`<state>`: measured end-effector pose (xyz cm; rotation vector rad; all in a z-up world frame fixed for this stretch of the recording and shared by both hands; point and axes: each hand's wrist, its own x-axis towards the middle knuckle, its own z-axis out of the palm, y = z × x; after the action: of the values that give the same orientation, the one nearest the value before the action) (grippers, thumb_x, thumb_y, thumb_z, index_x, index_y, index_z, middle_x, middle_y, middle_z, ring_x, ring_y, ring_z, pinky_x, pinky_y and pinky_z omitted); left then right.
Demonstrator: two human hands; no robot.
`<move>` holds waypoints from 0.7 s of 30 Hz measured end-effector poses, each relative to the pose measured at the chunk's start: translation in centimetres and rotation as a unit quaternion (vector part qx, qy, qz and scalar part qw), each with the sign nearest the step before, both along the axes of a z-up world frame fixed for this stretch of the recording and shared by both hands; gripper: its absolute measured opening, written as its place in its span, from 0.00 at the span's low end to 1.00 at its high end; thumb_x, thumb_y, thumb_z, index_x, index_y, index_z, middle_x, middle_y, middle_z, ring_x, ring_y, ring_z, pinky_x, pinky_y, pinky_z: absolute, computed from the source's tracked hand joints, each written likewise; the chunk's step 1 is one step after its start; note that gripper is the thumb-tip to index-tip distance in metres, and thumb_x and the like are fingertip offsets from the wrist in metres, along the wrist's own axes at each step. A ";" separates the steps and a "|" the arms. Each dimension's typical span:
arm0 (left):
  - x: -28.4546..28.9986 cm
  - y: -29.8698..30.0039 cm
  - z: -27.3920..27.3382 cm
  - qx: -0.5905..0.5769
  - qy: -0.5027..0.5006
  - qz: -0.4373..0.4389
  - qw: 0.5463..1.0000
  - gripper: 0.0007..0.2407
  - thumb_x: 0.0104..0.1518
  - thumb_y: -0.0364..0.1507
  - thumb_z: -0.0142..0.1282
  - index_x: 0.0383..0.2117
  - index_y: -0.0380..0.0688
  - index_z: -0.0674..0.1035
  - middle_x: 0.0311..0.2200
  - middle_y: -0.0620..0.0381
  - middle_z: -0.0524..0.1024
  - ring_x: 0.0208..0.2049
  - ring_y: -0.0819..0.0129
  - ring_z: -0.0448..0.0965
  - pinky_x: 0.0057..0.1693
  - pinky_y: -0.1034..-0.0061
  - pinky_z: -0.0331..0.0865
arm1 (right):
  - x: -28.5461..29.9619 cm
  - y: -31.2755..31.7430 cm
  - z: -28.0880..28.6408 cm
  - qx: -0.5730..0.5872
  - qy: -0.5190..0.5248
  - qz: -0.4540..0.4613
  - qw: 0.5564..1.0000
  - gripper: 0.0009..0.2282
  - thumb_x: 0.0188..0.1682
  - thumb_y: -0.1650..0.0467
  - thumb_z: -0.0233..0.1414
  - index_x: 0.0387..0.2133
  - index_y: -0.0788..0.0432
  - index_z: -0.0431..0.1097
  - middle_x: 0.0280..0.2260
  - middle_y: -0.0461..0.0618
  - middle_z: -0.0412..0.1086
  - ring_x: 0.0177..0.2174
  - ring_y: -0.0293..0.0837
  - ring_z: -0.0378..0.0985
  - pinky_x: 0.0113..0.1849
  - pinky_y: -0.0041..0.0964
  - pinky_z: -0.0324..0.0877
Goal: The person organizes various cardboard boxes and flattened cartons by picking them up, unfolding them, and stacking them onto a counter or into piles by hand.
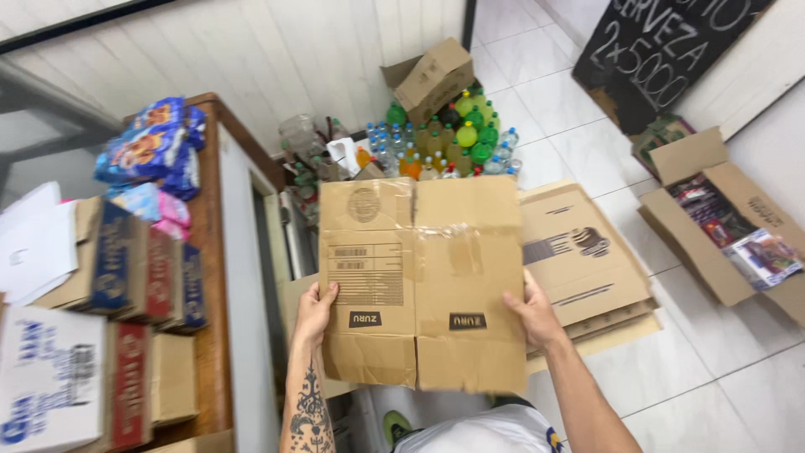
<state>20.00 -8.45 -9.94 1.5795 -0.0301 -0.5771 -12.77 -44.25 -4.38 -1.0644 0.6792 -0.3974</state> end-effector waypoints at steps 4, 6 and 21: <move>-4.5 -6.7 -2.7 0.001 0.028 0.022 0.999 0.16 0.76 0.36 0.65 0.64 0.44 0.84 0.52 0.47 0.87 0.49 0.58 0.88 0.54 0.54 0.83 | -2.5 -8.0 -0.1 -0.076 0.078 0.044 0.993 0.44 0.54 0.79 0.68 0.84 0.48 0.57 0.66 0.53 0.75 0.54 0.52 0.81 0.54 0.56 0.82; -7.7 -10.3 -3.3 0.046 0.047 0.033 0.997 0.30 0.76 0.35 0.64 0.78 0.28 0.69 0.72 0.38 0.76 0.72 0.56 0.72 0.76 0.45 0.66 | -4.3 -11.5 -0.9 -0.138 0.119 0.036 0.983 0.41 0.54 0.79 0.68 0.82 0.54 0.59 0.66 0.57 0.76 0.56 0.55 0.82 0.56 0.56 0.80; -23.1 -24.0 -1.4 0.260 -0.022 -0.062 0.963 0.39 0.63 0.20 0.60 0.85 0.63 0.65 0.81 0.40 0.58 0.84 0.37 0.57 0.84 0.47 0.57 | -7.7 -26.8 -5.7 -0.381 0.445 0.144 0.797 0.36 0.57 0.48 0.65 0.80 0.33 0.66 0.77 0.46 0.68 0.73 0.57 0.71 0.71 0.54 0.69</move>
<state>-3.06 -32.45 -11.36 2.1126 -0.0101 -0.6830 -20.42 -71.02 -10.09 -2.1540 1.2074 0.1733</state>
